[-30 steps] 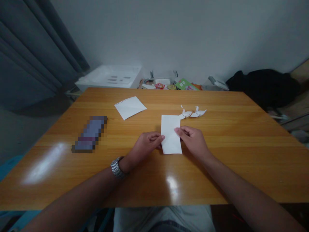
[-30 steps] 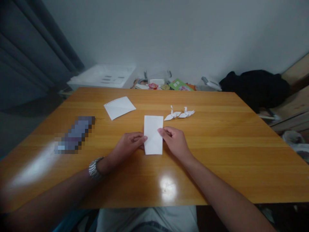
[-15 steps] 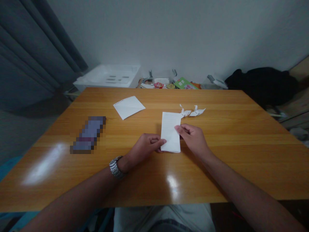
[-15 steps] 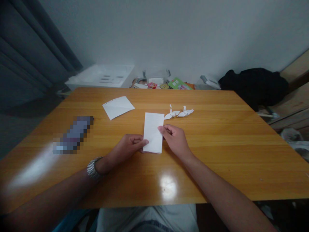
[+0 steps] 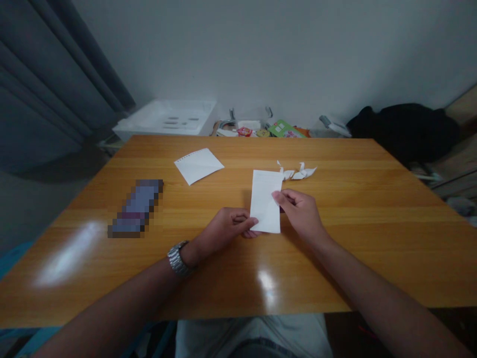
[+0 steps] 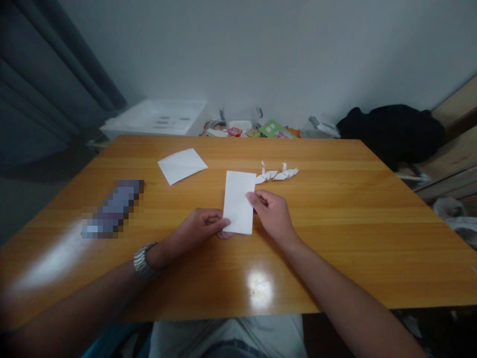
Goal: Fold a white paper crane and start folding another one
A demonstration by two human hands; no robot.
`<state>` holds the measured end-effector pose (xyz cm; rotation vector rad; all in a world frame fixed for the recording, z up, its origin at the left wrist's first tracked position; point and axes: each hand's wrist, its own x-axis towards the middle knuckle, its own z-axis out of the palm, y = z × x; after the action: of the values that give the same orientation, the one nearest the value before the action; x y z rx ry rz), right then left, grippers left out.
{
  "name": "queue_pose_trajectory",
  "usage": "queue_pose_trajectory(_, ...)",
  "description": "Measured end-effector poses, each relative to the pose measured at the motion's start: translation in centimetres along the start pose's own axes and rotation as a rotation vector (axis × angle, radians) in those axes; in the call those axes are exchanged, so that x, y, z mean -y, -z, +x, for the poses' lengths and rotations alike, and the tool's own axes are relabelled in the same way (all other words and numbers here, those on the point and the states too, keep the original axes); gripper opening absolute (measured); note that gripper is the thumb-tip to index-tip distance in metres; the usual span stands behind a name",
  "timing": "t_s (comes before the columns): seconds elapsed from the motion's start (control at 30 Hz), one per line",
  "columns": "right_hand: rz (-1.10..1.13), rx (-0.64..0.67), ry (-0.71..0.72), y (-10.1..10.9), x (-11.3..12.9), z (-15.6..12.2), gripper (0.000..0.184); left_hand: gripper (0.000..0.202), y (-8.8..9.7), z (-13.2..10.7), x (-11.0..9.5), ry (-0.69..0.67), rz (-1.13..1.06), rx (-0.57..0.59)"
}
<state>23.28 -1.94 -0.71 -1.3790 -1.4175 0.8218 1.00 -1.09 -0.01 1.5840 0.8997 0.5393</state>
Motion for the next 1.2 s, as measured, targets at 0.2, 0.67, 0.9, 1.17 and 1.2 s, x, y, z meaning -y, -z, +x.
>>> queue_pose_trajectory(0.2,0.038,0.009,-0.008,-0.11,-0.20,-0.01,0.038,0.030,0.05,-0.07,0.03,0.033,-0.049,0.004)
queue_pose_trajectory(0.67,0.023,-0.021,-0.017,-0.10,0.15,-0.01,0.039,0.034,0.24,-0.03,0.46,-0.045,-0.031,-0.005)
queue_pose_trajectory(0.9,0.024,-0.003,-0.023,-0.01,0.15,-0.03,0.038,0.037,0.36,0.04,0.67,-0.074,0.052,-0.026)
queue_pose_trajectory(1.17,-0.026,0.107,-0.027,-0.28,-0.04,-0.16,0.042,0.038,0.66,0.16,0.36,-0.128,0.276,-0.251)
queue_pose_trajectory(1.2,-0.028,0.128,-0.025,-0.35,-0.03,-0.20,0.041,0.036,0.67,0.24,0.39,-0.118,0.217,-0.266)
